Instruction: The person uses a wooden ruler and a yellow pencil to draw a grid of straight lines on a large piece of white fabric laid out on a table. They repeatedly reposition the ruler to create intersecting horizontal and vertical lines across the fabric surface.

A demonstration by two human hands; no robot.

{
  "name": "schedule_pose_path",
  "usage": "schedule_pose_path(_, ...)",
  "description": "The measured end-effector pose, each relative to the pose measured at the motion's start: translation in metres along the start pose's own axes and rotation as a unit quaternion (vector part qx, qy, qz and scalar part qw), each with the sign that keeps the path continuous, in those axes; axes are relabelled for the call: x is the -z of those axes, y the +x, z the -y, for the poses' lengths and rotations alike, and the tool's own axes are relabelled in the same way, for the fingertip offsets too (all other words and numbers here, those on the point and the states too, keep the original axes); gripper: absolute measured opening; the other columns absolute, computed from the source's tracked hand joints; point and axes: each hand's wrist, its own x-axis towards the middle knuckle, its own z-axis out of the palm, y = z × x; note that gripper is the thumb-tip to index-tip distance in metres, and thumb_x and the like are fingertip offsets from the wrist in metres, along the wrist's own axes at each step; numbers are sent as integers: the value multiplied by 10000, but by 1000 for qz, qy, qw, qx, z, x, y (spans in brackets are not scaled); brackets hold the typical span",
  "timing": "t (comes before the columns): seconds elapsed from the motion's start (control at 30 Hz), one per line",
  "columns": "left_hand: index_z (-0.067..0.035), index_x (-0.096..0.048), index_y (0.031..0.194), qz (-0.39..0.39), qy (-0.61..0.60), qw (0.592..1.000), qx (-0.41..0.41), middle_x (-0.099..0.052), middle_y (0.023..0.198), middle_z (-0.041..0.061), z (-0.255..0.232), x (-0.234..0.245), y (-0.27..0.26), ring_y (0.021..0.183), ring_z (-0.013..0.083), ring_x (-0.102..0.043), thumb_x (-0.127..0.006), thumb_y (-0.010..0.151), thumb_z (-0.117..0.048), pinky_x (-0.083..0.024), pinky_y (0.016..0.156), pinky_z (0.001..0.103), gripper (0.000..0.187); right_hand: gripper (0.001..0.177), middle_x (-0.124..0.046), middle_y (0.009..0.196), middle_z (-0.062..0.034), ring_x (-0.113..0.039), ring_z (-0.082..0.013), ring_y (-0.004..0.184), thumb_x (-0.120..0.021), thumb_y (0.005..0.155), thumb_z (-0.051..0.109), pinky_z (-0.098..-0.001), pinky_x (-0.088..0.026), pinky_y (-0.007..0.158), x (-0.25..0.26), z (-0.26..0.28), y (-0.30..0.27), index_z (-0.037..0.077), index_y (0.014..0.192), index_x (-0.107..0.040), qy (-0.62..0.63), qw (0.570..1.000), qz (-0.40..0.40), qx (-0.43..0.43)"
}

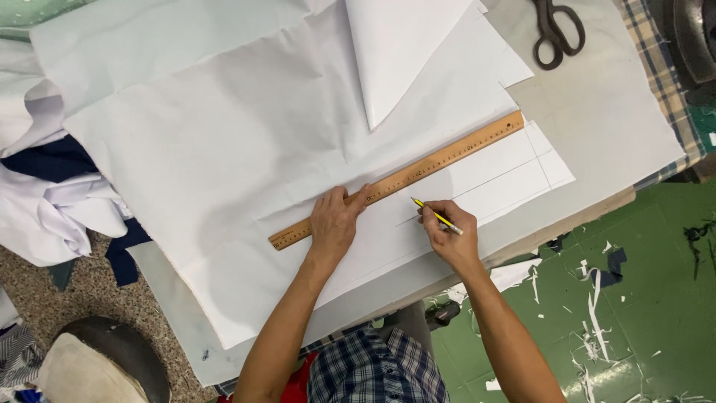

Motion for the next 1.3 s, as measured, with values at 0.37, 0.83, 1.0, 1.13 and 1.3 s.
schedule_pose_path(0.37,-256,-667,1337,52,-85,995,-1,-533,942,93,-30,12,-34,807,280,-606,-630,984,-194,-493,674,363,360,186,-761,820,-249,-728,-321,681,-677,969,97,-440,-569,670,42,-37,-57,-77,1017,-723,38,994,-83,-57)
schedule_pose_path(0.83,-217,-658,1359,129,-61,989,41,-542,985,116,-42,21,-26,901,298,-611,-582,1007,-239,-498,781,371,361,112,-760,752,-186,-737,-290,650,-715,929,109,-361,-555,591,31,-59,-64,20,968,-770,32,992,-125,-3)
schedule_pose_path(1.0,-208,-642,1381,140,-62,987,42,-546,986,124,-43,24,-24,915,305,-610,-571,1012,-242,-498,794,377,377,118,-766,780,-186,-741,-294,683,-713,934,116,-378,-565,625,25,-63,-62,19,973,-767,36,993,-111,-8)
schedule_pose_path(1.13,-207,-647,1376,142,-61,987,46,-546,988,129,-45,25,-23,922,313,-609,-569,1013,-246,-497,797,387,373,132,-769,797,-200,-743,-326,698,-711,937,117,-406,-568,631,21,-58,-59,3,982,-759,34,994,-102,-13)
schedule_pose_path(1.3,-228,-670,1342,98,-25,995,11,-532,954,108,-43,17,-28,839,296,-599,-585,1003,-232,-485,714,380,349,130,-772,801,-201,-748,-324,709,-707,946,111,-404,-562,633,12,-53,-56,-1,981,-764,34,996,-79,4)
